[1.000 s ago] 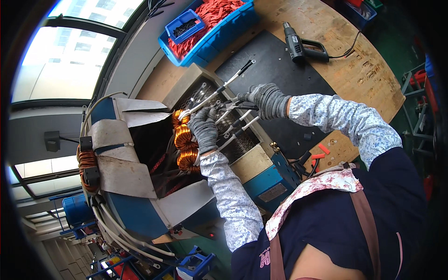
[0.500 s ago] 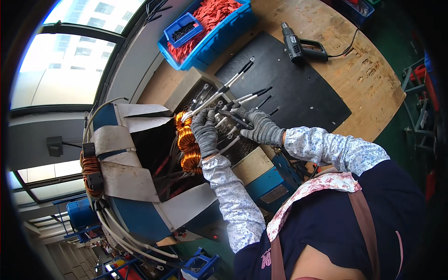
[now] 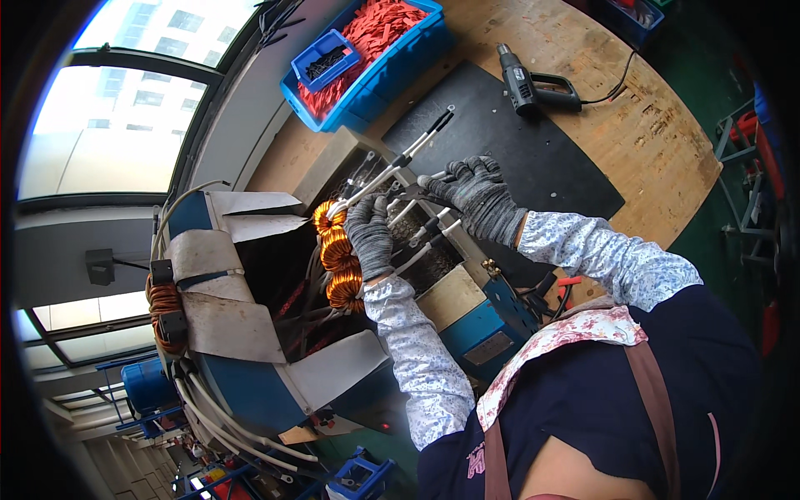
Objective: The person assembles electrical components by inserting copper coils into a machine fixture and securing them with a heat gun. They repeatedly pick up coils from a metal tray, place them into the machine, and apply heat to the white insulated wires attached to the coils.
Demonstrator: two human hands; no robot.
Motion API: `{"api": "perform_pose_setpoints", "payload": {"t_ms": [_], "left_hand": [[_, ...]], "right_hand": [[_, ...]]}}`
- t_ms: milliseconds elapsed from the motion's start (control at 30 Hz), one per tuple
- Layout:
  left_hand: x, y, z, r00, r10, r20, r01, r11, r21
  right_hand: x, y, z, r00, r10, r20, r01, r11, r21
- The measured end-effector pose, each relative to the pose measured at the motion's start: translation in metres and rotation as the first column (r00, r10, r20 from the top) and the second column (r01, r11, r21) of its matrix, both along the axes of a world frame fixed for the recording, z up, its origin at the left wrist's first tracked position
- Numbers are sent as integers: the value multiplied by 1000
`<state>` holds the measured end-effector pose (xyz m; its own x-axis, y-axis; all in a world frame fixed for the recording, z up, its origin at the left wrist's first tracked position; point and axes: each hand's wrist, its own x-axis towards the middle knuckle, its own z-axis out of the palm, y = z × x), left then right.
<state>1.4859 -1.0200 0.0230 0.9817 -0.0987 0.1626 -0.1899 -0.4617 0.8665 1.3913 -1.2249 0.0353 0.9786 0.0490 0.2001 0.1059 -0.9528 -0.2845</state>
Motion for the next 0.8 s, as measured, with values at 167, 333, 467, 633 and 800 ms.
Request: {"api": "perform_pose_setpoints", "payload": {"t_ms": [167, 333, 467, 633, 800], "left_hand": [[0, -8, 4, 1000, -10, 5, 10, 999, 47], [0, -9, 5, 1000, 3, 9, -4, 999, 37], [-1, -13, 6, 1000, 11, -5, -11, 1000, 29], [-5, -25, 15, 999, 3, -46, -3, 1000, 3], [-1, -17, 6, 994, -43, 101, 27, 988, 150]], "right_hand": [[-3, 2, 6, 998, -47, 46, 48, 999, -24], [-1, 2, 21, 983, -24, -179, 22, 1000, -17], [-4, 2, 9, 971, 75, -228, 11, 935, 355], [-6, 9, 0, 992, 38, -120, 25, 874, 485], [-4, 6, 15, 996, 37, -85, -7, 945, 326]]}}
